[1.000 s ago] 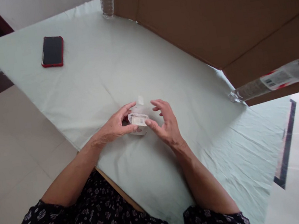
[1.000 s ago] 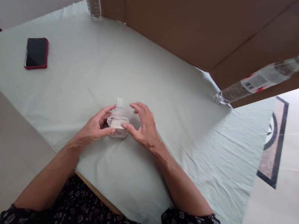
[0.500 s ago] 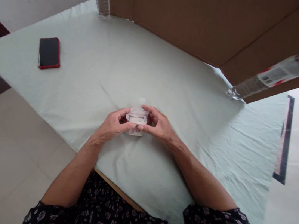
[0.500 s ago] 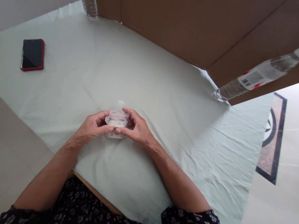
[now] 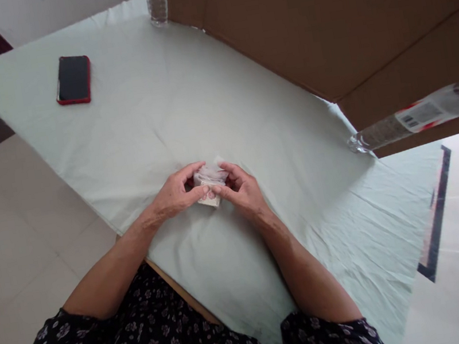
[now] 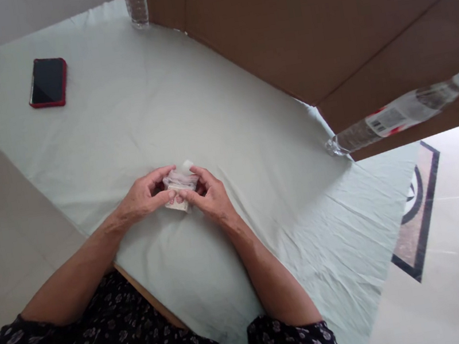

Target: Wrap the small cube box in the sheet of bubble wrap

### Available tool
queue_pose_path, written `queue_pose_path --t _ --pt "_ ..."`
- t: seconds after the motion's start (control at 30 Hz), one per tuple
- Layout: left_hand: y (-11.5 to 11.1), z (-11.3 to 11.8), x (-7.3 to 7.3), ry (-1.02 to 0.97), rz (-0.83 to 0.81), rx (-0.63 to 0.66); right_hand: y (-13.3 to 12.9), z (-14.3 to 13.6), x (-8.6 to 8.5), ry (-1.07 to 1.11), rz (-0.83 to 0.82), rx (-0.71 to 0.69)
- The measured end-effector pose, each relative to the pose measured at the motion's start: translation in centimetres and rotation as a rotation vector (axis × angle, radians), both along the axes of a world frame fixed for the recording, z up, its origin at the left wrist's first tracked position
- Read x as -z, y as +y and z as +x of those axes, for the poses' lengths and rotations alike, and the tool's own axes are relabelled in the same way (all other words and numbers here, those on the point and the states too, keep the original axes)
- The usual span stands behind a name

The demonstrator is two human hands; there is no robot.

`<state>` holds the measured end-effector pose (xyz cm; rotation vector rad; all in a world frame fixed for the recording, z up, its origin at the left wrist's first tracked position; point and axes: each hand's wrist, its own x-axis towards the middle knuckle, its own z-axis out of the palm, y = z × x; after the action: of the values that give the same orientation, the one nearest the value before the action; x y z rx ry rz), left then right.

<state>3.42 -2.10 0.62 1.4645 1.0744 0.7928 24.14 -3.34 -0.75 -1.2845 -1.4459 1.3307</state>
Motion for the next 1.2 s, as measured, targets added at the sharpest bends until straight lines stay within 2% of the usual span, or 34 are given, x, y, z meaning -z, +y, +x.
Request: queue_pose_path --t 0.37,0.53,0.87,1.07,1.2 --pt "0.4 -0.2 0.2 -0.017 -0.029 0.011 3.2 -0.8 -1.3 0.11 -0.015 0.086" --pt "0.5 -0.2 0.1 -0.037 -0.065 0.024 3.7 -1.5 -1.8 0.142 0.026 0.16" --pt "0.7 -0.1 -0.6 0.015 -0.073 -0.013 2.2 -2.1 -2.9 0.074 0.155 0.198" --pt "0.8 0.1 -1.2 0.043 -0.039 0.011 0.6 -2.4 -3.7 -0.061 0.235 0.194" --pt "0.7 0.0 -1.0 0.031 0.002 0.024 -0.6 -2.2 -3.5 -0.177 0.346 0.196"
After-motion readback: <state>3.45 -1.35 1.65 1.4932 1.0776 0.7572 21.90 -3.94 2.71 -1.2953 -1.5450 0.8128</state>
